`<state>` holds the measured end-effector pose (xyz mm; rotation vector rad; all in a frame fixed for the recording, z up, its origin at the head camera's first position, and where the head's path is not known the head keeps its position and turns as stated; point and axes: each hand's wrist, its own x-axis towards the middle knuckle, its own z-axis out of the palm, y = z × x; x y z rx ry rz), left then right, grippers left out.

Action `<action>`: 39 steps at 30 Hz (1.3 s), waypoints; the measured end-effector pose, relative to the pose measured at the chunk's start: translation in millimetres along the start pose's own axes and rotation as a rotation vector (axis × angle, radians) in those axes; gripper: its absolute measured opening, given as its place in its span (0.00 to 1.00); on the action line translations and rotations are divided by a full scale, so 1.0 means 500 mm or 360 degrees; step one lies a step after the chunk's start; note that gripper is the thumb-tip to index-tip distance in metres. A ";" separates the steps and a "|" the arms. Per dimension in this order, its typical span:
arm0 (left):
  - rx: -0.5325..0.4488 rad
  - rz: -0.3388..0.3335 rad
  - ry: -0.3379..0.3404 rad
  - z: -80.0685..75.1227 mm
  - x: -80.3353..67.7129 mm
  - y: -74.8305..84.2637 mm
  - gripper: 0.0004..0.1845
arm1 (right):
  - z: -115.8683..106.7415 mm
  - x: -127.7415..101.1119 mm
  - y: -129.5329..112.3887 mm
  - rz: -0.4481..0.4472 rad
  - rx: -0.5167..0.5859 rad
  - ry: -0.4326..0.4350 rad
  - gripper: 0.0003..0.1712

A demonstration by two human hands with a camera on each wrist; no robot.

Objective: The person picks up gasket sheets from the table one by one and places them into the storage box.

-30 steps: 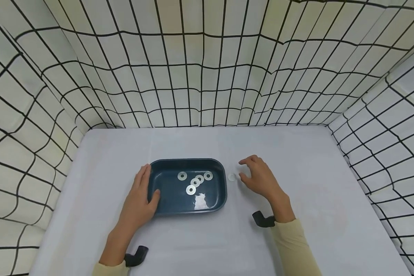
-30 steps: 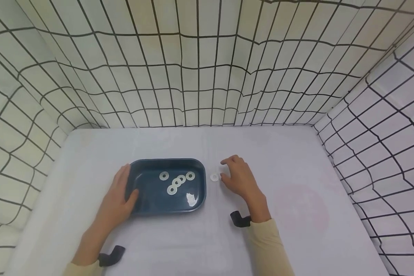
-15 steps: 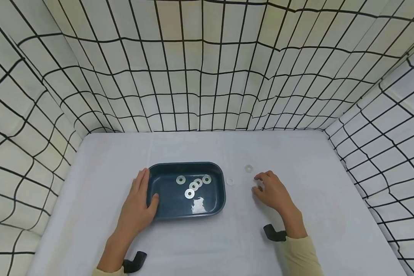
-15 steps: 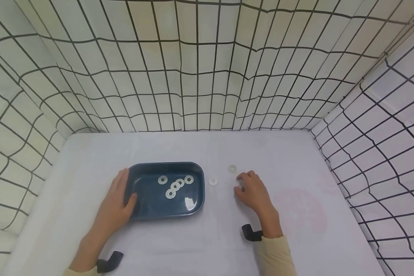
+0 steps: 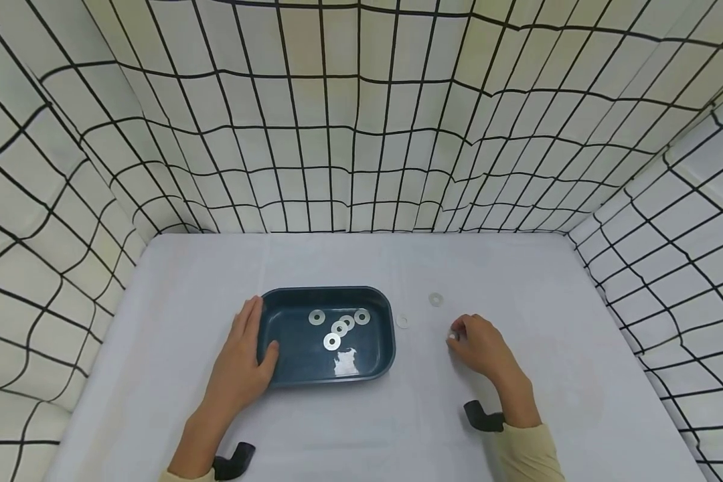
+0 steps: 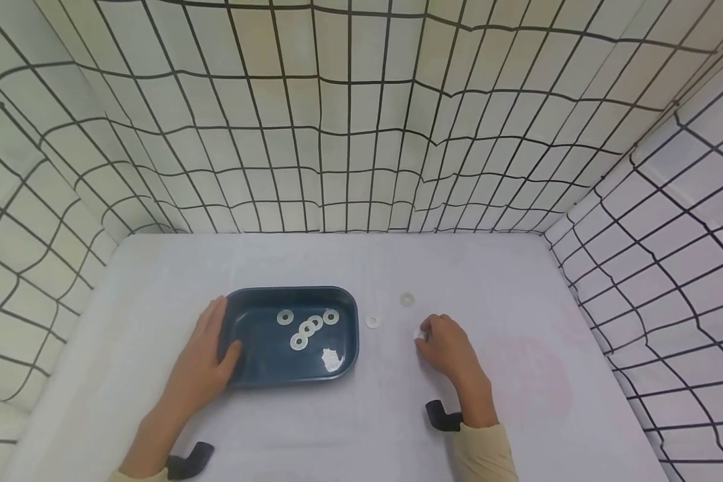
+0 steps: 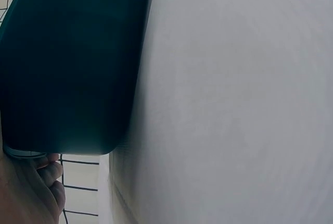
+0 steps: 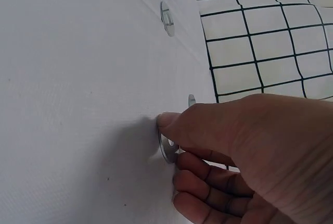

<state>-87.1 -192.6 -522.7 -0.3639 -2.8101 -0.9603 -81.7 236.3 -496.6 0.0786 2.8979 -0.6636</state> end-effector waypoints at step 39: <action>-0.0029 -0.0069 -0.0041 -0.003 0.002 0.006 0.43 | 0.022 0.011 -0.019 -0.0238 -0.0370 0.0217 0.09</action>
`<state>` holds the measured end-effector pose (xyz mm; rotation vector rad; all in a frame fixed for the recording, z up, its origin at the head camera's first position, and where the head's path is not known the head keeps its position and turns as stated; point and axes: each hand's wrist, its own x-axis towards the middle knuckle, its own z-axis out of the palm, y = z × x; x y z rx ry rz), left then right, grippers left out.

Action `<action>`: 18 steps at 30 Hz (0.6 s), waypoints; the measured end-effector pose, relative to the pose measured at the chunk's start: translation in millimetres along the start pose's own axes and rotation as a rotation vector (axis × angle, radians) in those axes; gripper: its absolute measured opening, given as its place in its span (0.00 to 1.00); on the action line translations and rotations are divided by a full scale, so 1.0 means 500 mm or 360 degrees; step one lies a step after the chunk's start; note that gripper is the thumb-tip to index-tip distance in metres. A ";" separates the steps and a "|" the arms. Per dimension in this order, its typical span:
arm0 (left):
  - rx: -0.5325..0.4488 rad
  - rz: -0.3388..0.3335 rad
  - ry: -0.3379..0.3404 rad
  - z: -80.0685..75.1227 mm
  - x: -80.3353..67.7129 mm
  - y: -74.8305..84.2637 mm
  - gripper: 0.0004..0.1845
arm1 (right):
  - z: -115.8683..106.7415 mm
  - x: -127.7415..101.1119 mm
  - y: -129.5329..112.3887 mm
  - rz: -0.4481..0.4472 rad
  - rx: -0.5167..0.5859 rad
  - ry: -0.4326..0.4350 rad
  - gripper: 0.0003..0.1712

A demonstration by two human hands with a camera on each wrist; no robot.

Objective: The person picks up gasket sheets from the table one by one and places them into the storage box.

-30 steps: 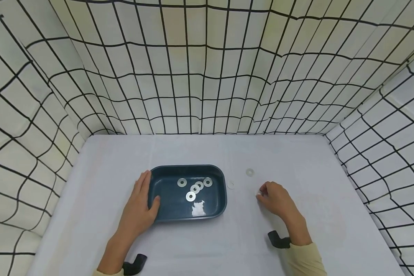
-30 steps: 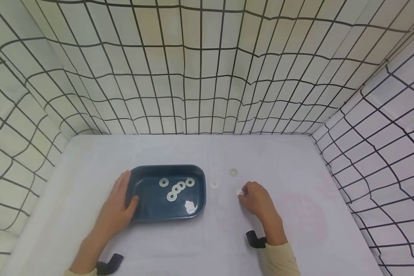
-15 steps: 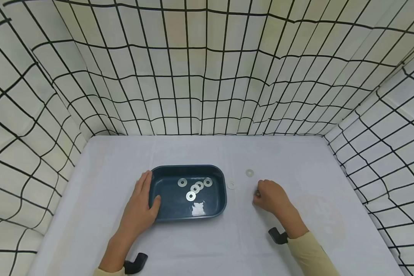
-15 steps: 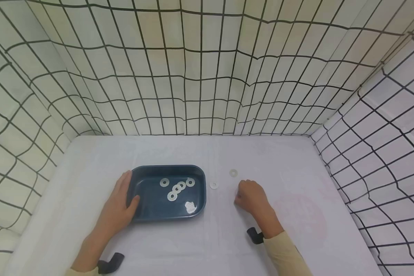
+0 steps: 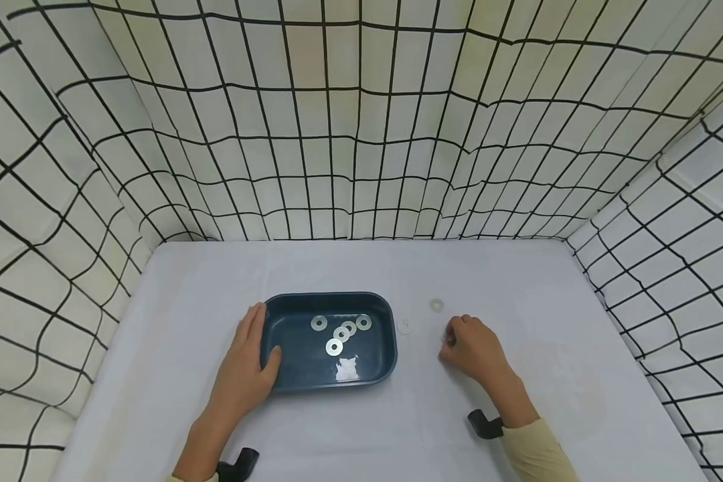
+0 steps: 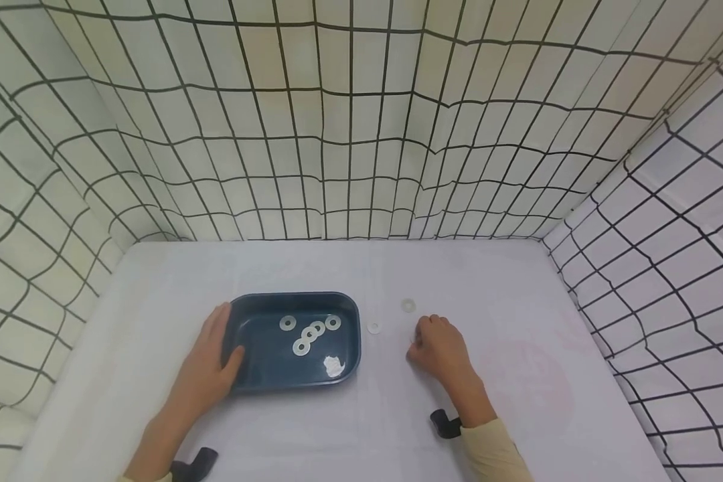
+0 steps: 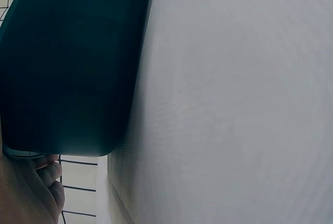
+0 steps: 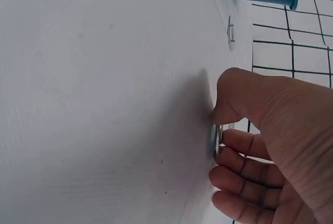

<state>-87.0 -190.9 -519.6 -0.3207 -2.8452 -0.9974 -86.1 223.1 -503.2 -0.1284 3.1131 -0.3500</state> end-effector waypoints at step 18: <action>0.0012 0.0008 0.0026 -0.001 -0.003 -0.001 0.43 | -0.011 0.012 -0.035 -0.0182 0.0337 0.0091 0.13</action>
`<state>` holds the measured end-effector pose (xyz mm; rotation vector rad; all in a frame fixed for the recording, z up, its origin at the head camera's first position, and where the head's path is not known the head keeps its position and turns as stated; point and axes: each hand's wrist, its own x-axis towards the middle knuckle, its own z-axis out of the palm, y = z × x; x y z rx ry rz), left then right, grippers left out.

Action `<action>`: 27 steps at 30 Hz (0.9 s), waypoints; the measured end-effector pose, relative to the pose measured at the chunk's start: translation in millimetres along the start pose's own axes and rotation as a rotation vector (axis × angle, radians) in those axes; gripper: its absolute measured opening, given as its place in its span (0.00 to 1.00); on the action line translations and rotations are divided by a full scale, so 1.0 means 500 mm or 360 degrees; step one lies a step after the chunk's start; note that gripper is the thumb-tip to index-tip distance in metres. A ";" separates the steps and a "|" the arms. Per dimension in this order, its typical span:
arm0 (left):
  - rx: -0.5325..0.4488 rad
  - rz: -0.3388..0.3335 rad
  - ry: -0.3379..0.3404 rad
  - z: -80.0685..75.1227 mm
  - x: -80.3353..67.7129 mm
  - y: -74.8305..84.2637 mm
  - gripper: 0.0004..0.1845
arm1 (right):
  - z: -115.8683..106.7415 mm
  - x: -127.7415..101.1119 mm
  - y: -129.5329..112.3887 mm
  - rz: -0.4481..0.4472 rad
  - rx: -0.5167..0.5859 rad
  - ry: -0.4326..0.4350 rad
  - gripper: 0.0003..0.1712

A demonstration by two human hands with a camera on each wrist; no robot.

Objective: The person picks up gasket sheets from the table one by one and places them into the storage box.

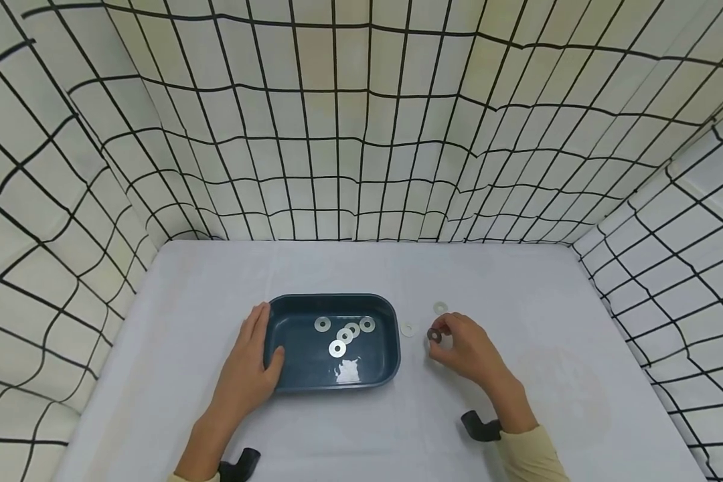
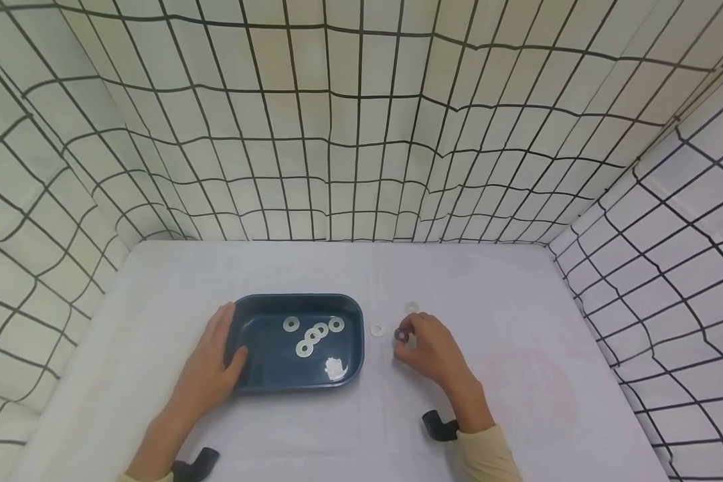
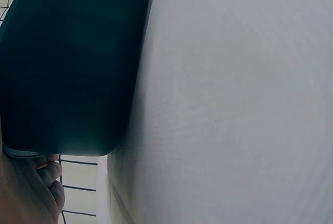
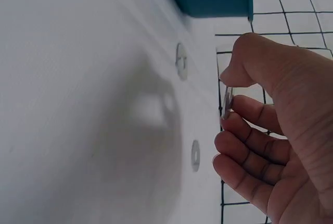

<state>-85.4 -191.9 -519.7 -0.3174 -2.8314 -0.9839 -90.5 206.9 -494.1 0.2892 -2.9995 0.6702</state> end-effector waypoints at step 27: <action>-0.0011 0.0011 -0.0016 -0.008 -0.002 0.003 0.43 | -0.018 0.059 -0.142 -0.0239 0.0118 -0.0017 0.17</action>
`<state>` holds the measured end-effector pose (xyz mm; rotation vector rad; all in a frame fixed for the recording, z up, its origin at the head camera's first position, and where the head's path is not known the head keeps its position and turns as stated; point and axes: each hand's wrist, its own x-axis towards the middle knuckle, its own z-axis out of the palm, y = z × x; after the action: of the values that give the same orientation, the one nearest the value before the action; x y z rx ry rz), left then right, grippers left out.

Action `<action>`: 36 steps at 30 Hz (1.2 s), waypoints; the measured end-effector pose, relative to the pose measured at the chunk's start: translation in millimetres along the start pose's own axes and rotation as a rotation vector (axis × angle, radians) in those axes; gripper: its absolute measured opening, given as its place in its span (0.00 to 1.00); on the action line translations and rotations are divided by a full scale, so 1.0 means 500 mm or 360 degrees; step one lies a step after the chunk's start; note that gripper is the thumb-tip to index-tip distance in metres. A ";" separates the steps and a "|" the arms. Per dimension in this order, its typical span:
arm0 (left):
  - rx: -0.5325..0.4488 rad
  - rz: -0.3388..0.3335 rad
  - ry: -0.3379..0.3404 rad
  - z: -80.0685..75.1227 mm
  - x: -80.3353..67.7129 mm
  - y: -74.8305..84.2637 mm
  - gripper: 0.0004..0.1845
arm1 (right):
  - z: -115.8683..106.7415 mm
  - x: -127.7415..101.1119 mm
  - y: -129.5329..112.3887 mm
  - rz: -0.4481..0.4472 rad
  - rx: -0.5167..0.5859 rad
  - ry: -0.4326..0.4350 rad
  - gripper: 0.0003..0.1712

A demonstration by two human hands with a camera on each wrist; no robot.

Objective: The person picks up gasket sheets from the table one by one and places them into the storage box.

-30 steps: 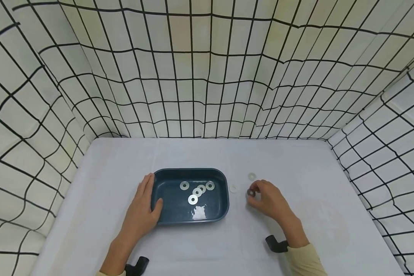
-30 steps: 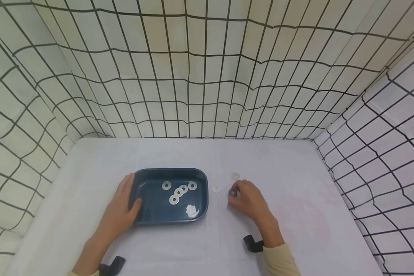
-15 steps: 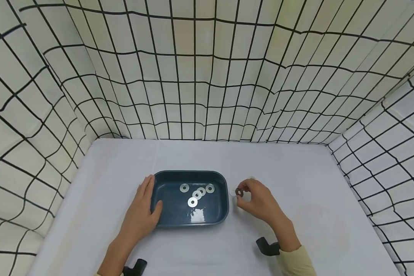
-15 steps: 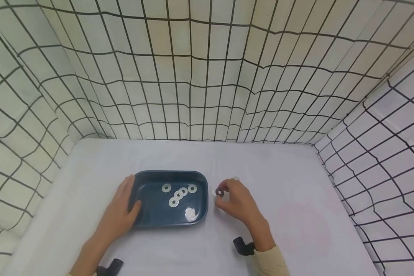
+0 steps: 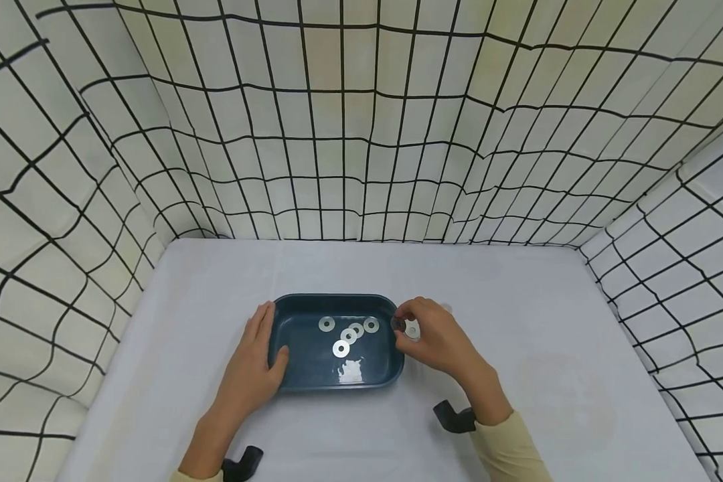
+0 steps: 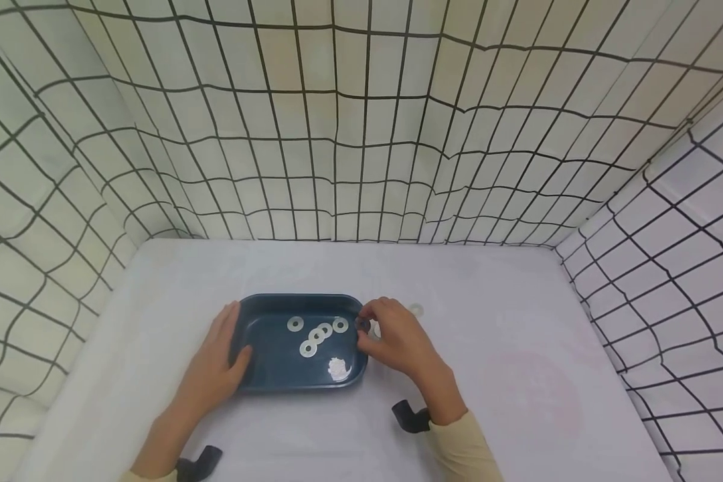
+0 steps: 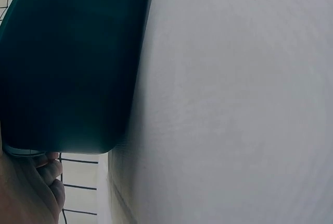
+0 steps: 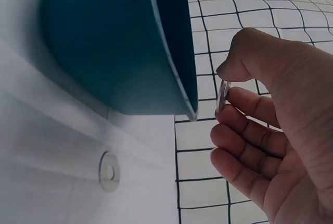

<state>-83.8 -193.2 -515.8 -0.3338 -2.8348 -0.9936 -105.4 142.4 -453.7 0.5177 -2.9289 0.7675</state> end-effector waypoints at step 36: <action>-0.0011 -0.0012 -0.0006 0.003 0.001 -0.003 0.44 | 0.003 0.062 -0.078 -0.0298 -0.0340 -0.0370 0.15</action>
<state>-84.9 -193.3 -518.0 -0.3257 -2.8386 -1.0056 -121.2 100.4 -432.2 0.8984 -3.0579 0.3907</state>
